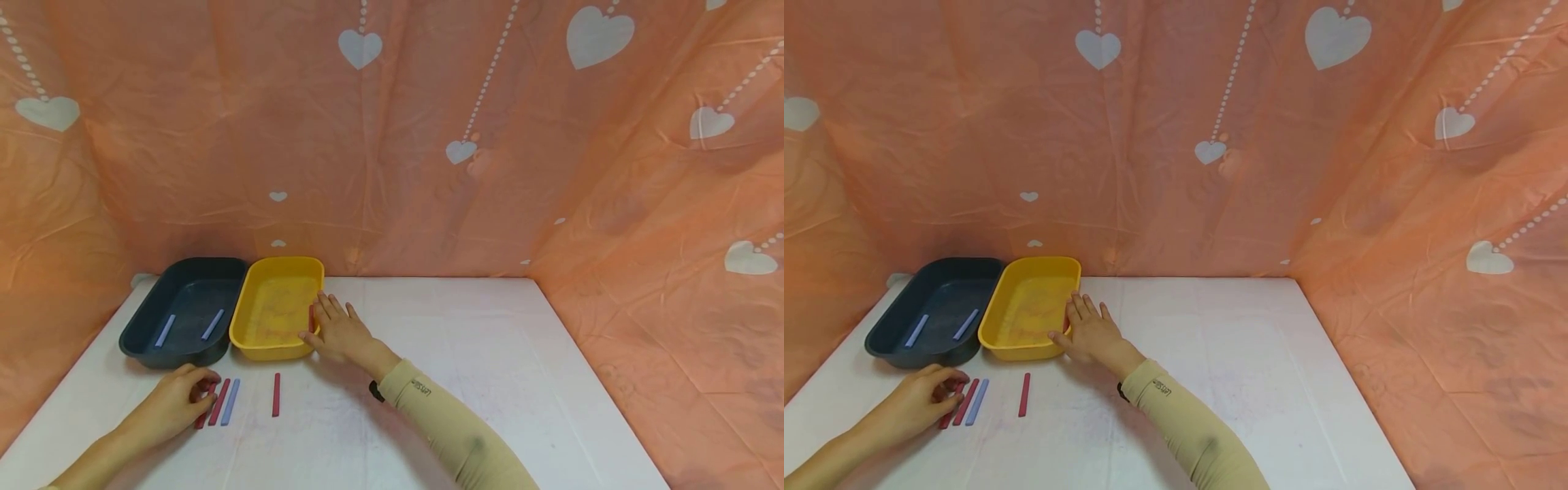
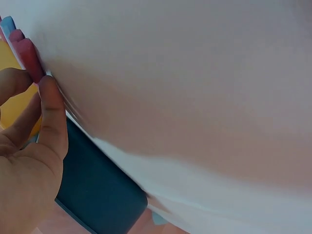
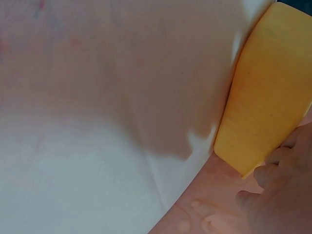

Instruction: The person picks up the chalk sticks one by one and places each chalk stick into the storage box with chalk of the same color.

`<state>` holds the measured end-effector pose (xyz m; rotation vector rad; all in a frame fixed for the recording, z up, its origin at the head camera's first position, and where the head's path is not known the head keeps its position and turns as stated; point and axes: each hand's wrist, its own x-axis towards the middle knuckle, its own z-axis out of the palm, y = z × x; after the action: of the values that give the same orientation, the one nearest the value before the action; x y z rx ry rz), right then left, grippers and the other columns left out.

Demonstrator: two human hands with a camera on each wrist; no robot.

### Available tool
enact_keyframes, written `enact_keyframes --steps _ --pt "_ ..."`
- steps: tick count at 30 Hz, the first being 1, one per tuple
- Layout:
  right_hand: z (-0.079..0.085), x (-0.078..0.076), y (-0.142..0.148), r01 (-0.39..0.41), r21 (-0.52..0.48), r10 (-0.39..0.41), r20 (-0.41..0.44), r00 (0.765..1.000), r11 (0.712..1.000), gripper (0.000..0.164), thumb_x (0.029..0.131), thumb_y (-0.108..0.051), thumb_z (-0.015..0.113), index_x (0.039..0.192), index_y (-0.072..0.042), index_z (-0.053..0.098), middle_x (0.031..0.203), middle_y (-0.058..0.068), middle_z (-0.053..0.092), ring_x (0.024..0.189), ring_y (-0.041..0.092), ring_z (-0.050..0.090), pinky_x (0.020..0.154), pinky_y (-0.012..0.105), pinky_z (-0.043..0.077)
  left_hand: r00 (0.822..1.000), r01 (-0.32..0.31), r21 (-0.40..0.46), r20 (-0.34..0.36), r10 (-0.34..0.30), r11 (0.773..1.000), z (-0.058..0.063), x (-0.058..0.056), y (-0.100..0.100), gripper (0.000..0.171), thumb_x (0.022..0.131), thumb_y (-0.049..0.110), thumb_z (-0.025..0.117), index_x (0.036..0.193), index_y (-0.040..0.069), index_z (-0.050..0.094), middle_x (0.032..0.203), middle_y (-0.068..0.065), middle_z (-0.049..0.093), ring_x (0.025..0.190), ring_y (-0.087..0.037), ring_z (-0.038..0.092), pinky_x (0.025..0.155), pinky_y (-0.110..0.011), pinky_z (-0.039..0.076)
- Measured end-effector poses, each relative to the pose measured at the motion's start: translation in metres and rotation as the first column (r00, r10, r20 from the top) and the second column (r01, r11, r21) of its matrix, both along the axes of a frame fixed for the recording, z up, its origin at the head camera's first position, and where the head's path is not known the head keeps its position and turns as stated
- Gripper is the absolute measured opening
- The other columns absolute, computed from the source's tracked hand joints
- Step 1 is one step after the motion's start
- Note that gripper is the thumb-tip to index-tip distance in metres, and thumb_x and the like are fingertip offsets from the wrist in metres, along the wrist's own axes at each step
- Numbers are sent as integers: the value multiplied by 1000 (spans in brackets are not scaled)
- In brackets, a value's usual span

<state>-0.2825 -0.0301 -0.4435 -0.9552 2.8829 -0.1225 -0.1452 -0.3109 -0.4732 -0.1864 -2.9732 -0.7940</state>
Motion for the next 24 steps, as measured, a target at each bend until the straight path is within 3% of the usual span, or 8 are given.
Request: enact_keyframes --steps 9,17,24 --pt "1 0 1 -2 1 2 2 1000 1000 80 107 -64 29 167 -12 19 175 4 7 160 20 10 128 45 15 999 -30 49 19 29 998 0 1 -2 24 85 3 78 108 0 70 89 -2 59 73 -12 52 61 -24 47" --pt "0 0 0 3 4 -3 6 1000 1000 80 107 -64 29 167 -12 18 175 4 7 160 20 10 128 44 14 997 -70 66 29 68 995 7 4 -1 29 87 4 78 113 -2 69 97 -6 60 81 -18 56 64 -22 50" --pt "-3 -1 0 3 2 -3 5 1000 1000 80 107 -64 28 167 -13 18 175 4 6 160 20 10 128 45 14 993 -64 139 -91 77 988 11 11 6 30 88 2 78 116 -2 69 104 -10 63 75 -6 60 63 -20 55"
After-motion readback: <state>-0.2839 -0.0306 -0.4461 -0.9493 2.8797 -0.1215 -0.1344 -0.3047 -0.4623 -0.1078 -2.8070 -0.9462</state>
